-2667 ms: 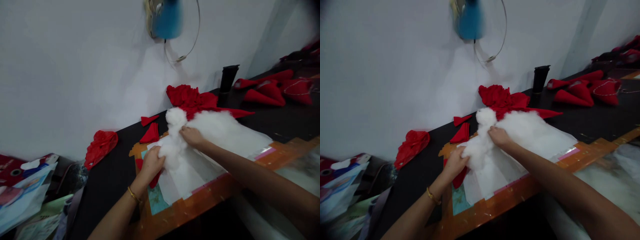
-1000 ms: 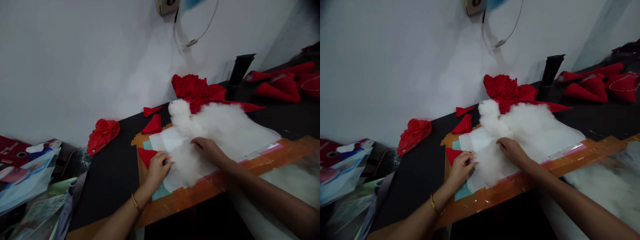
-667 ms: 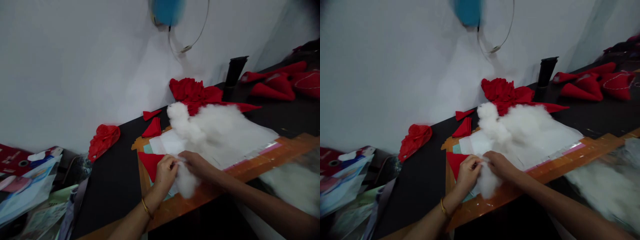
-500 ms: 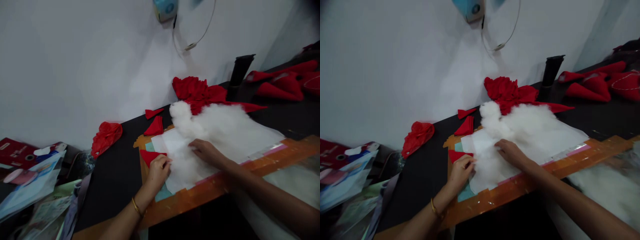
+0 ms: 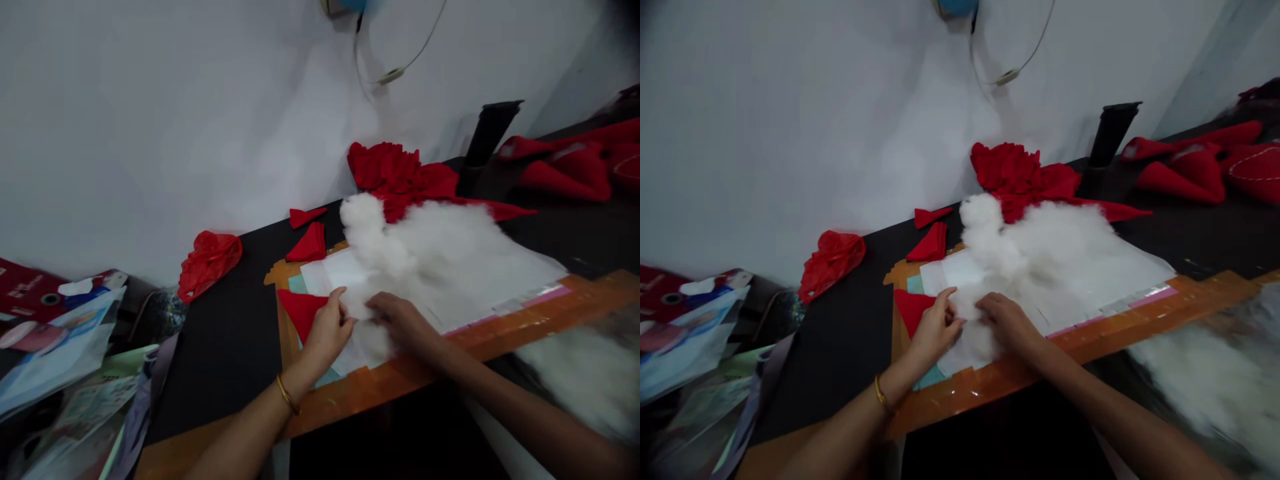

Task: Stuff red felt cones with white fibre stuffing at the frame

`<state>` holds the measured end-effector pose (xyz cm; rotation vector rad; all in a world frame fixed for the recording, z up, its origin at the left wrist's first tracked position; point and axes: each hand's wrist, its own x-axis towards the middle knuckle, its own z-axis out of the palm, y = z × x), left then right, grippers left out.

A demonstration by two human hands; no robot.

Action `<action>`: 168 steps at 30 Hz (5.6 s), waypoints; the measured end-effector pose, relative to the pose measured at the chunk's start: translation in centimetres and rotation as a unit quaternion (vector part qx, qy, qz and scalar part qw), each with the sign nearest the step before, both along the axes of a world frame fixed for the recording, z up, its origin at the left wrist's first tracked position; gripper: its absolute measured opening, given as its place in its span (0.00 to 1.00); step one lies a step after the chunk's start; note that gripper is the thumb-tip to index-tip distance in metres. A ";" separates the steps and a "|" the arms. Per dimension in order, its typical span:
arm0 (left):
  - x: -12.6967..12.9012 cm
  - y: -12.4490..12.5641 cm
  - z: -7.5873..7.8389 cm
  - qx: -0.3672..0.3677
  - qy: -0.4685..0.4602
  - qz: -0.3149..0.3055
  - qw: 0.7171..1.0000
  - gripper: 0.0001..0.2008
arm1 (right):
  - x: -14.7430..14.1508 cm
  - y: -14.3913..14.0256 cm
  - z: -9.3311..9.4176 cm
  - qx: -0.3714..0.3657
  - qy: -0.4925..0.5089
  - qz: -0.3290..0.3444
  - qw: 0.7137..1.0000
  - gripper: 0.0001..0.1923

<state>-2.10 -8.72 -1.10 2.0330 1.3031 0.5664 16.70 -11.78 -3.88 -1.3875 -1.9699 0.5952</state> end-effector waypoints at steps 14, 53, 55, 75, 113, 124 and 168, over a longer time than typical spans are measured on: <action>-0.5 0.0 1.4 0.082 0.093 -0.077 0.989 0.29 | 2.3 0.6 1.6 0.004 0.017 0.053 0.998 0.11; -2.2 0.4 0.5 0.070 0.032 -0.069 0.995 0.08 | 1.7 -1.0 0.5 0.021 -0.107 -0.016 0.994 0.10; -3.2 0.3 0.8 0.066 0.035 -0.064 0.995 0.07 | 2.7 -1.0 0.6 0.020 -0.097 -0.024 0.995 0.09; -1.6 -1.8 2.4 0.116 0.059 -0.054 0.990 0.21 | 5.7 -1.7 1.6 -0.008 -0.073 -0.079 0.994 0.13; -1.2 2.5 0.9 0.118 0.201 -0.060 0.971 0.08 | 9.2 3.4 2.5 0.081 -0.081 -0.153 0.982 0.17; -3.9 1.5 4.4 0.130 0.099 0.007 0.987 0.23 | 13.0 10.9 8.9 0.167 -0.160 -0.232 0.945 0.16; -7.2 -2.4 1.2 0.105 0.302 0.026 0.947 0.27 | 1.1 0.1 2.2 -0.194 0.170 -0.097 0.961 0.17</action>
